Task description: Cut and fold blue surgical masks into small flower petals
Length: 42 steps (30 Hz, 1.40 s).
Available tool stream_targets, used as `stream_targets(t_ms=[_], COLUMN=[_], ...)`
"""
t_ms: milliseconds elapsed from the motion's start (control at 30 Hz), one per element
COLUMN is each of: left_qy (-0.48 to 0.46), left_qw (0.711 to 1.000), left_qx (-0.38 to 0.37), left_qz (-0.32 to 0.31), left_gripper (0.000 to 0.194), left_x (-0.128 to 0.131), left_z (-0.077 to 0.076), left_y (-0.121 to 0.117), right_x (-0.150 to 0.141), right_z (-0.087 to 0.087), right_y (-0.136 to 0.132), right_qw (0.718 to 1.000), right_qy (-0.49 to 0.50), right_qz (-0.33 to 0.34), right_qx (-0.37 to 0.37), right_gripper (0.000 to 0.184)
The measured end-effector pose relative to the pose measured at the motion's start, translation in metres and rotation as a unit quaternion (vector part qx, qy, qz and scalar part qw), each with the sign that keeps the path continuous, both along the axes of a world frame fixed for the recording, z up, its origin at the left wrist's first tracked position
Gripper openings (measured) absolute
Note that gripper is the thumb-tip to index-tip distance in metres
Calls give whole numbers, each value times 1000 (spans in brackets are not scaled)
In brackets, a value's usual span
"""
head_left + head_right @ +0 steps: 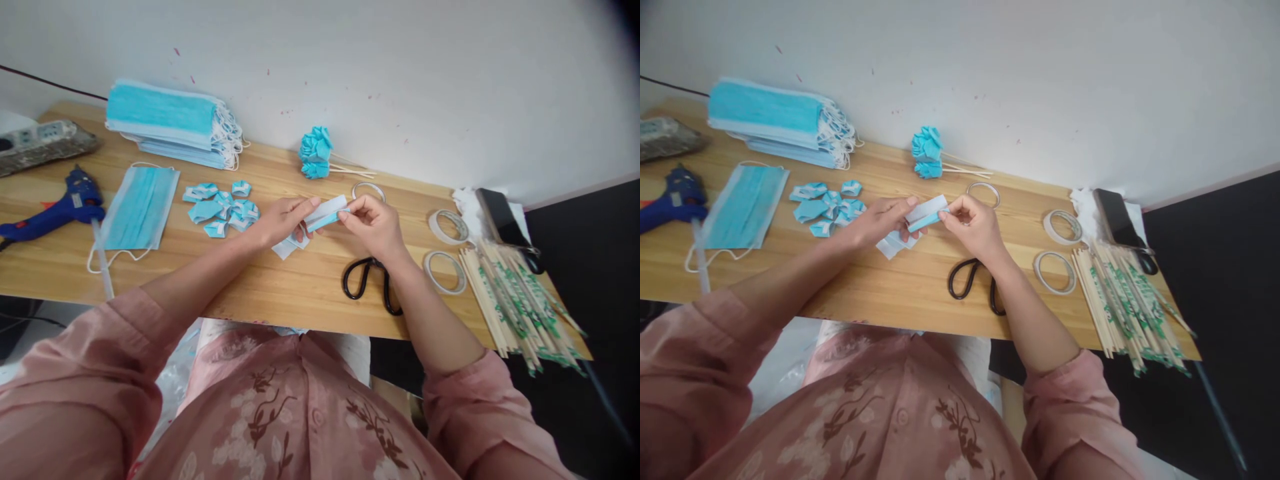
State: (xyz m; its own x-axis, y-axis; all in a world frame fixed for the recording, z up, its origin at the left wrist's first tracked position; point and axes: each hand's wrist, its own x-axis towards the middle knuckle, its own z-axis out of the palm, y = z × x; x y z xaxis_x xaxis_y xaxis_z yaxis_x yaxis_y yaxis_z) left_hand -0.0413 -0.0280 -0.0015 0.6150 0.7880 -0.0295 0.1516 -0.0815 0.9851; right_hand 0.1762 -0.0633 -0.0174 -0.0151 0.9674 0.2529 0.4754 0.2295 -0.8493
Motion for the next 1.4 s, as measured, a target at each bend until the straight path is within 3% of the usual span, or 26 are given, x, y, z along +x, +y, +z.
stream_targets(t_ms=[333,500,600,733,800,1000,1233,1400], left_qy=[20,17,16,25,34,33,19,-47], left_qw=[999,999,998,996,993,989,990,988], left_qx=[25,21,30,73,97,131,108,81], left_qz=[29,36,46,45,49,58,94,126], left_gripper=[25,18,17,13,13,14,13,17], left_x=[5,3,3,3,3,4,5,7], left_z=[-7,-7,-9,-15,-17,-20,-21,-21], left_y=[1,0,2,4,5,5,7,7], right_x=[0,1,2,3,4,3,0,1], right_z=[-5,-9,-9,-10,-10,-7,-2,-4], right_y=[1,3,5,6,6,6,6,8], right_qw=[999,998,993,993,994,996,996,996], right_qy=[-4,51,95,79,65,65,81,88], right_qz=[12,36,63,90,88,57,29,3], right_qx=[31,12,-5,-24,-31,-35,-18,-14], right_gripper=[20,25,48,78,72,28,26,31])
